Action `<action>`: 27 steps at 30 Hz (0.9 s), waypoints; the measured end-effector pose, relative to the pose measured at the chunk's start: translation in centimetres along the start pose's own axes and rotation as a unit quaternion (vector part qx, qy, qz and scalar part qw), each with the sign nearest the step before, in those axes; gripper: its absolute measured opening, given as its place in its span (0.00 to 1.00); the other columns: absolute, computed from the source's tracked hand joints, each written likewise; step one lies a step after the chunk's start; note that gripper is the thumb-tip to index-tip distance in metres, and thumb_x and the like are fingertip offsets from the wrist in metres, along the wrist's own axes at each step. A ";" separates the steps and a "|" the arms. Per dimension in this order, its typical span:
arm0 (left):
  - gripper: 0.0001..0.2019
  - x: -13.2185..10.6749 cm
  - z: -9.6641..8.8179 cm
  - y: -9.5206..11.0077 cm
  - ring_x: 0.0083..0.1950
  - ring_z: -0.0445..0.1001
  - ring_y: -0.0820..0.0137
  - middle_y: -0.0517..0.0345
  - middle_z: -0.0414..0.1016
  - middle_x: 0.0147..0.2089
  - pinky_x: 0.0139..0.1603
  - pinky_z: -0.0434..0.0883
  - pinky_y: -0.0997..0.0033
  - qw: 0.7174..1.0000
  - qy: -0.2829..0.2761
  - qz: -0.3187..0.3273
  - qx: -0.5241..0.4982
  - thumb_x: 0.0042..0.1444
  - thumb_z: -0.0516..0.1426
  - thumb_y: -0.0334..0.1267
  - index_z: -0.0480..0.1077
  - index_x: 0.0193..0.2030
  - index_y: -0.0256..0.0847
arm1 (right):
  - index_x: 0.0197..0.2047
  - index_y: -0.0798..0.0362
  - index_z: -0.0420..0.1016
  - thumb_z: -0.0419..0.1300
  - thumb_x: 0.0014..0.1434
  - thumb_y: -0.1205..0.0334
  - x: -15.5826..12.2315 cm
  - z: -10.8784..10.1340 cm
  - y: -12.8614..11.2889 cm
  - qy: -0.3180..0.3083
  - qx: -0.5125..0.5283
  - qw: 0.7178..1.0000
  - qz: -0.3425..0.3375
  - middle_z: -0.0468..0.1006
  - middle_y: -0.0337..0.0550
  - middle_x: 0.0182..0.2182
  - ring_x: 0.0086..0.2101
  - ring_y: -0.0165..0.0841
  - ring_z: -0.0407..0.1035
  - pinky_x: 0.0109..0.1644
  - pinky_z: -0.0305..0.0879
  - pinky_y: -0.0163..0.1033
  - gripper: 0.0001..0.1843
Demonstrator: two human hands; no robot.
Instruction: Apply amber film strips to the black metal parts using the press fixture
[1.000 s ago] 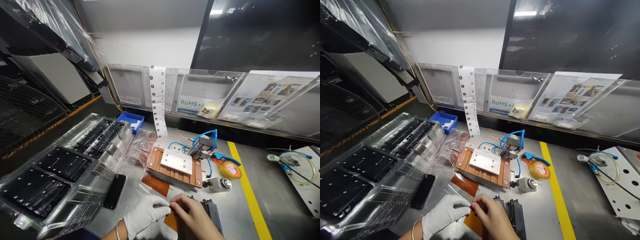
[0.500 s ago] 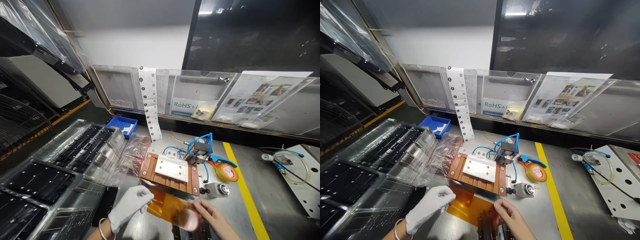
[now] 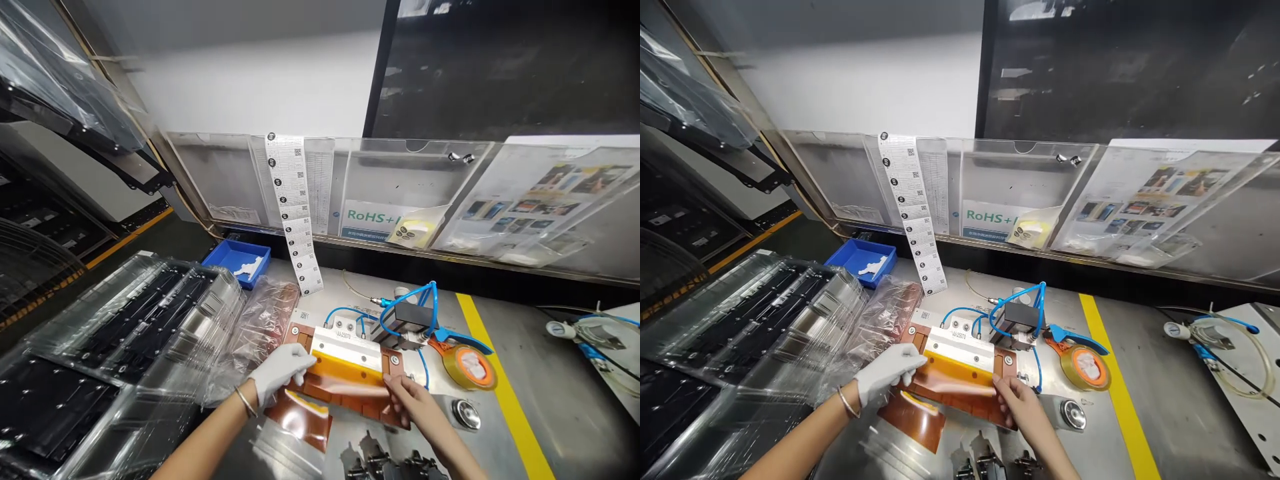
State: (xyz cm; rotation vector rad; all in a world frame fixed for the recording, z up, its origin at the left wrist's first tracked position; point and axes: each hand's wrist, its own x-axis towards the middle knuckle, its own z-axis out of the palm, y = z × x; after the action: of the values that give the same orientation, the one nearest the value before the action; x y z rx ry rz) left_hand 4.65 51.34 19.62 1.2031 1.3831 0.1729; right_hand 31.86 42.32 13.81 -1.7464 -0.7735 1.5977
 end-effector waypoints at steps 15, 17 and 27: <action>0.10 3.0 -0.2 0.8 0.13 0.49 0.78 0.66 0.65 0.15 0.13 0.46 0.76 0.997 0.040 -0.036 0.059 0.51 0.55 0.45 0.61 0.27 0.42 | 0.22 0.51 0.57 0.56 0.49 0.40 2.8 -0.2 -2.5 0.006 -0.090 0.996 0.016 0.60 0.29 0.14 0.13 0.20 0.51 0.17 0.47 0.29 0.23; 0.10 3.1 -0.2 0.8 0.13 0.48 0.78 0.67 0.65 0.15 0.13 0.46 0.76 0.997 0.042 -0.039 0.059 0.51 0.55 0.45 0.61 0.27 0.42 | 0.23 0.51 0.58 0.54 0.50 0.40 2.8 -0.1 -2.5 0.005 -0.103 0.995 0.016 0.60 0.30 0.15 0.14 0.21 0.51 0.18 0.48 0.30 0.22; 0.14 3.1 -0.4 -0.1 0.21 0.64 0.75 0.65 0.69 0.17 0.28 0.59 0.76 0.998 0.060 0.013 0.009 0.46 0.59 0.48 0.64 0.28 0.39 | 0.18 0.50 0.58 0.57 0.45 0.32 3.8 -3.3 -2.6 0.025 -0.235 0.972 -0.016 0.65 0.38 0.15 0.19 0.29 0.60 0.27 0.54 0.36 0.29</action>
State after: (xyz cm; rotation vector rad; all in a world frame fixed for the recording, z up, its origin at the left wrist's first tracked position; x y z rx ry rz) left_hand 5.12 53.78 17.67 1.2426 1.4755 0.2547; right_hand 35.50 46.71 13.67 -2.0761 -1.2231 1.4183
